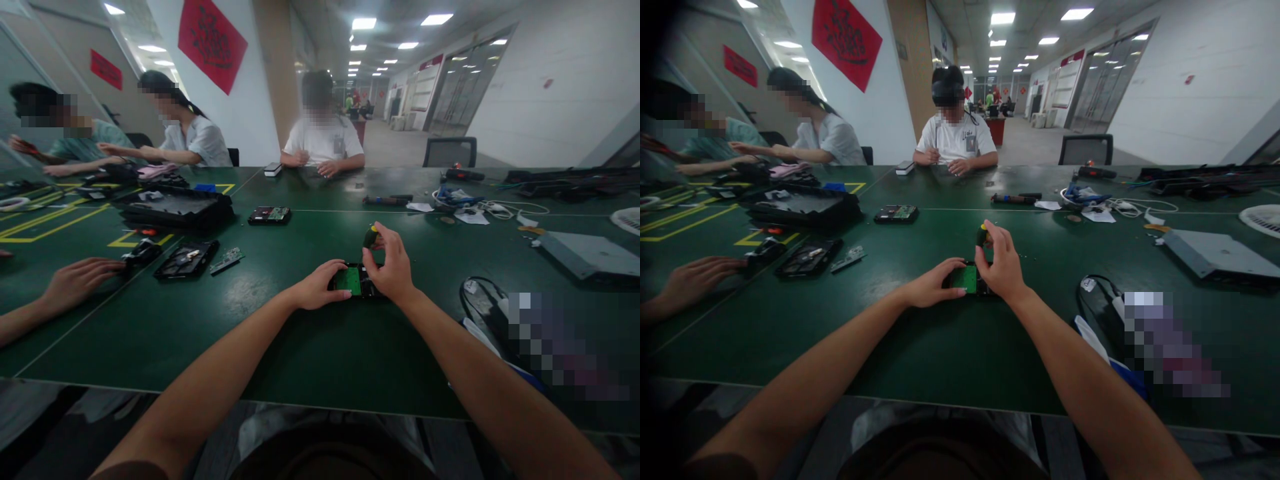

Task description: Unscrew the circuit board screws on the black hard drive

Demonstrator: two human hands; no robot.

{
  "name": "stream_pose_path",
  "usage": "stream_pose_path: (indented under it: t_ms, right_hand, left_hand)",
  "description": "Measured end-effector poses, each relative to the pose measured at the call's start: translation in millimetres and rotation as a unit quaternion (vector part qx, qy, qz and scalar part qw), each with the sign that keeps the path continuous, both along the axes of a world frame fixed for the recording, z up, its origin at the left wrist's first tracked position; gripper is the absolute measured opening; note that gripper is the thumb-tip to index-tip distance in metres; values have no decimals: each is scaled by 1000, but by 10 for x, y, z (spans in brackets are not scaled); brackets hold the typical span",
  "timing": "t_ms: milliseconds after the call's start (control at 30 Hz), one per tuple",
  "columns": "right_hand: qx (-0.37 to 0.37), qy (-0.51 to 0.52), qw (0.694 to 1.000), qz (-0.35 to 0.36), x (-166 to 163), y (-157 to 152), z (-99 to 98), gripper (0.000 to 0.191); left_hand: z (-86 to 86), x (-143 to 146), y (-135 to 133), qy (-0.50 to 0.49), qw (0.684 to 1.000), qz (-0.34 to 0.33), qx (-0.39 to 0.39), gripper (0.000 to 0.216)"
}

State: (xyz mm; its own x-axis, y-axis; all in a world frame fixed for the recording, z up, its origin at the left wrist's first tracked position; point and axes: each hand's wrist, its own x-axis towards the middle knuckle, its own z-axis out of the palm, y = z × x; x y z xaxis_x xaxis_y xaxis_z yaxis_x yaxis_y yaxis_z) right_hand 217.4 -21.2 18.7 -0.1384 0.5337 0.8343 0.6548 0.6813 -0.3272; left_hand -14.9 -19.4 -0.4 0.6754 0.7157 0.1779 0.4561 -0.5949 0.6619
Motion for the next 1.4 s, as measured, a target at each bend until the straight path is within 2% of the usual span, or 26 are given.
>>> stream_pose_path:
  t_ms: [200, 767, 933, 1133, 1400]
  right_hand:
    - [9, 5, 1000, -16, 0, 11, -12, 65]
    - [-6, 6, 1000, 3, 3, -1, 10, 64]
    - [0, 10, 1000, -20, 2, 4, -4, 67]
    - [-5, 2, 1000, 4, 10, -3, 6, 67]
    - [-3, 21, 1000, 2, 1, -9, 10, 69]
  left_hand:
    - [-19, -4, 5, 0, 1000, -2, 5, 78]
    - [0, -11, 4, 3, 1000, 2, -11, 77]
    - [-6, -3, 2, -8, 1000, -6, 1, 76]
    - [-9, 0, 1, -5, 1000, 0, -7, 76]
    - [0, 3, -8, -1, 1000, 0, 7, 76]
